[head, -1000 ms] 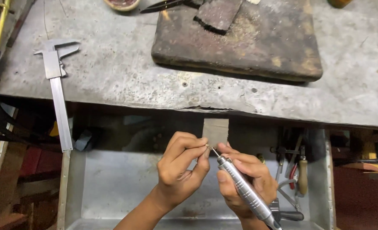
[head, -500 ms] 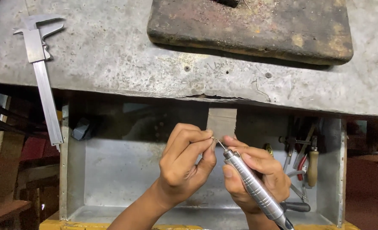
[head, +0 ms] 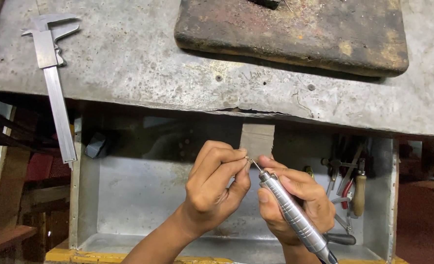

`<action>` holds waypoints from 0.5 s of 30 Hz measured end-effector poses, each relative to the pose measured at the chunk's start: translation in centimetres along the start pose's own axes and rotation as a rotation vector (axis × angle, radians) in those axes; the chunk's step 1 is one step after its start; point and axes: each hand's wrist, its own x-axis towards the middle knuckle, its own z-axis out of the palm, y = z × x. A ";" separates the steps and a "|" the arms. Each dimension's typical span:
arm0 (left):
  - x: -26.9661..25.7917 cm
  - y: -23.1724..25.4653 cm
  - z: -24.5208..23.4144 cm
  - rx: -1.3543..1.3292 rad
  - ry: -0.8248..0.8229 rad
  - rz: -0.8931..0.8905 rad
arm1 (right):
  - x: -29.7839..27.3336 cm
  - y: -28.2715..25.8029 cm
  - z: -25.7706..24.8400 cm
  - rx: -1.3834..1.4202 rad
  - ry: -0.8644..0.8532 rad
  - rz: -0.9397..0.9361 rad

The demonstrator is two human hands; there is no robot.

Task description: Grinding and polishing a small jewelry chain using a handheld rotary tool at a workbench.

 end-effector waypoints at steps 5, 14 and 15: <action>0.0 0.0 0.0 -0.001 0.007 0.000 | 0.0 -0.1 0.0 0.000 -0.008 0.001; 0.1 0.1 -0.1 -0.016 -0.005 -0.002 | -0.3 0.6 -0.7 0.015 -0.068 -0.007; 0.1 0.1 -0.2 -0.014 -0.007 -0.005 | -0.3 0.5 -0.6 0.012 -0.057 -0.003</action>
